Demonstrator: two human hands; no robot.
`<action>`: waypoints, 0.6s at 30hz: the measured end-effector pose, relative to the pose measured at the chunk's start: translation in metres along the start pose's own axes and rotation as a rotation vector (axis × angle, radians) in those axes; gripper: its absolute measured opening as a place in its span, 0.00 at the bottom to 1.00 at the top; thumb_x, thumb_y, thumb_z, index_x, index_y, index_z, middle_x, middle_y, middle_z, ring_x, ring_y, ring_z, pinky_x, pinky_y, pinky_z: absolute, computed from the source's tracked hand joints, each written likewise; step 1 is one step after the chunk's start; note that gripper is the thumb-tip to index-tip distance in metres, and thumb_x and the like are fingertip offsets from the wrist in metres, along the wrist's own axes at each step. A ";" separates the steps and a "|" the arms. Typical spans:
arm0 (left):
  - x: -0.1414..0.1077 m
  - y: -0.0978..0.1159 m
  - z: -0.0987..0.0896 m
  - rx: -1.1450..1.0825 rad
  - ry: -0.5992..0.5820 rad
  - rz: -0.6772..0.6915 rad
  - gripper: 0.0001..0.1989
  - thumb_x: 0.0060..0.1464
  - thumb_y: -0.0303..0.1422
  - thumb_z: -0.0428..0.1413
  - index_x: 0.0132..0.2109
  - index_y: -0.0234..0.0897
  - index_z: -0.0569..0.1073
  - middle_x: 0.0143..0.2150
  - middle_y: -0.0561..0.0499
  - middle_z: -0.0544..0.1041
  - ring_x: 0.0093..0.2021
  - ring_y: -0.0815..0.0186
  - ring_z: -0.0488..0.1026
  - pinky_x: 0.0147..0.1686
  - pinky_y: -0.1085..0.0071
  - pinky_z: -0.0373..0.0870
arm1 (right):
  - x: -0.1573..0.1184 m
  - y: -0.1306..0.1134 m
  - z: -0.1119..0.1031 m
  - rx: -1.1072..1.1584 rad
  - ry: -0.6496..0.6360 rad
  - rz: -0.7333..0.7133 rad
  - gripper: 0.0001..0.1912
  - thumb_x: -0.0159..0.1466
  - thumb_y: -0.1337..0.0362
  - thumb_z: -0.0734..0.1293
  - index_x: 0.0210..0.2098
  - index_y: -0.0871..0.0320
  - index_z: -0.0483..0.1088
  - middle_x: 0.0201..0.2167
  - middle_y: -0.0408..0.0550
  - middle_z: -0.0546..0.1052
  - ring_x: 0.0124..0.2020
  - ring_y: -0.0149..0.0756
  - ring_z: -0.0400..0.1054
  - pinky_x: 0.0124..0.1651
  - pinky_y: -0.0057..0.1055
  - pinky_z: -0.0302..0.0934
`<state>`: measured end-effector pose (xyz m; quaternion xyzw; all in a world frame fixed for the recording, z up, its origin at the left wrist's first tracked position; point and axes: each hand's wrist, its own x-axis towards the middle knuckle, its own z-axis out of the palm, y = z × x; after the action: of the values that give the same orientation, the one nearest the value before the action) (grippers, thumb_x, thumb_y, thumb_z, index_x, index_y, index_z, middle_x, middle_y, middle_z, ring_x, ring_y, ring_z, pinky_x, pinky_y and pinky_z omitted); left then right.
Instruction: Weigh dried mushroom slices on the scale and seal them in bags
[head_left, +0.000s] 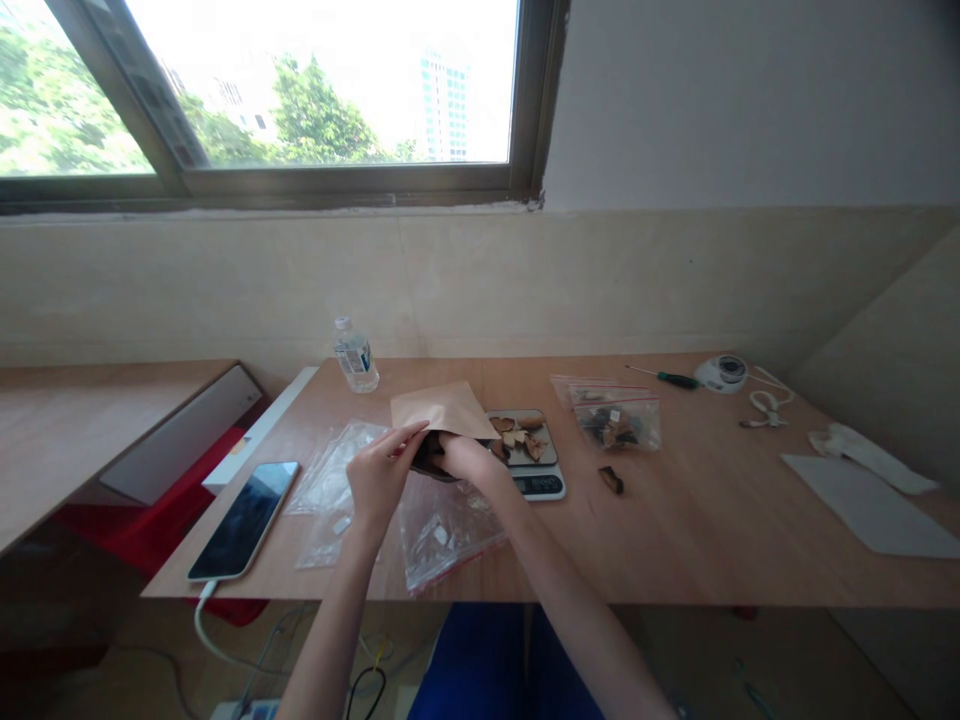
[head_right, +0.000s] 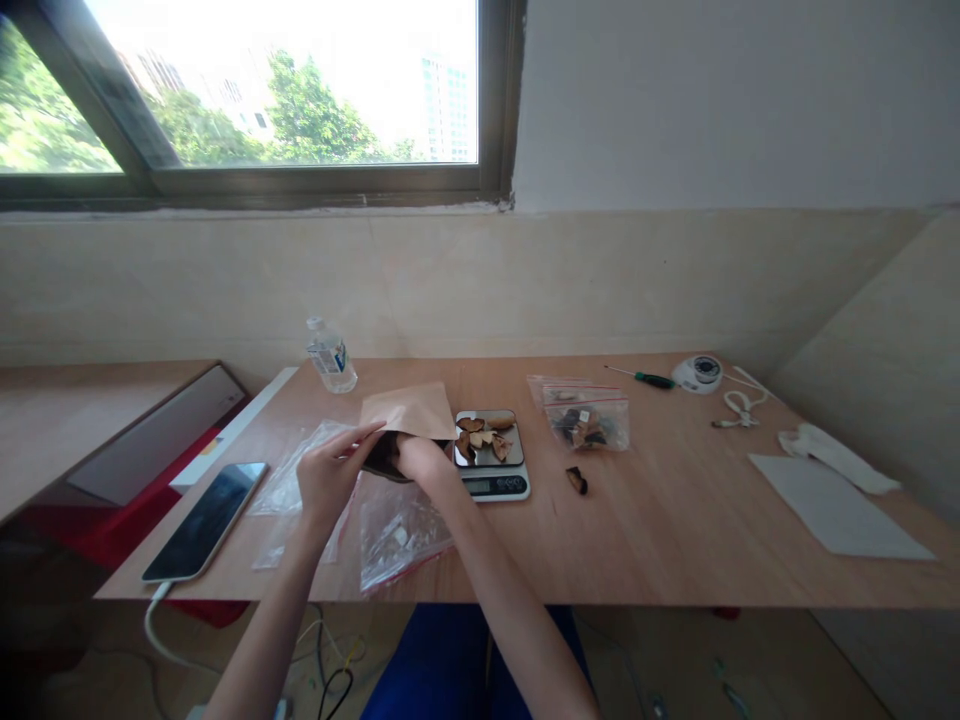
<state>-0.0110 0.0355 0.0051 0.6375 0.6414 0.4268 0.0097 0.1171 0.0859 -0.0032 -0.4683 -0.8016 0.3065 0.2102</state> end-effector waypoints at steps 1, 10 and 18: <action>0.000 0.001 0.000 0.003 -0.003 0.004 0.10 0.53 0.41 0.53 0.41 0.50 0.77 0.35 0.57 0.80 0.29 0.70 0.74 0.28 0.76 0.62 | -0.002 -0.002 -0.003 -0.014 -0.014 0.015 0.19 0.57 0.70 0.65 0.49 0.61 0.69 0.48 0.56 0.74 0.49 0.46 0.68 0.51 0.35 0.60; -0.001 0.001 0.000 0.020 -0.020 0.034 0.11 0.53 0.41 0.53 0.41 0.51 0.77 0.35 0.57 0.80 0.29 0.70 0.74 0.27 0.76 0.62 | -0.010 -0.009 -0.016 -0.029 -0.069 0.071 0.19 0.57 0.67 0.66 0.49 0.54 0.70 0.47 0.48 0.75 0.48 0.45 0.68 0.49 0.33 0.61; -0.001 0.001 -0.001 -0.003 -0.027 0.023 0.11 0.53 0.42 0.53 0.41 0.50 0.77 0.36 0.57 0.80 0.29 0.70 0.74 0.28 0.77 0.63 | -0.020 -0.014 -0.015 0.040 0.002 -0.004 0.20 0.59 0.70 0.61 0.51 0.61 0.67 0.50 0.55 0.73 0.49 0.44 0.67 0.51 0.34 0.59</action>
<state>-0.0105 0.0341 0.0061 0.6502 0.6333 0.4194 0.0145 0.1270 0.0670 0.0163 -0.4625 -0.7961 0.3215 0.2211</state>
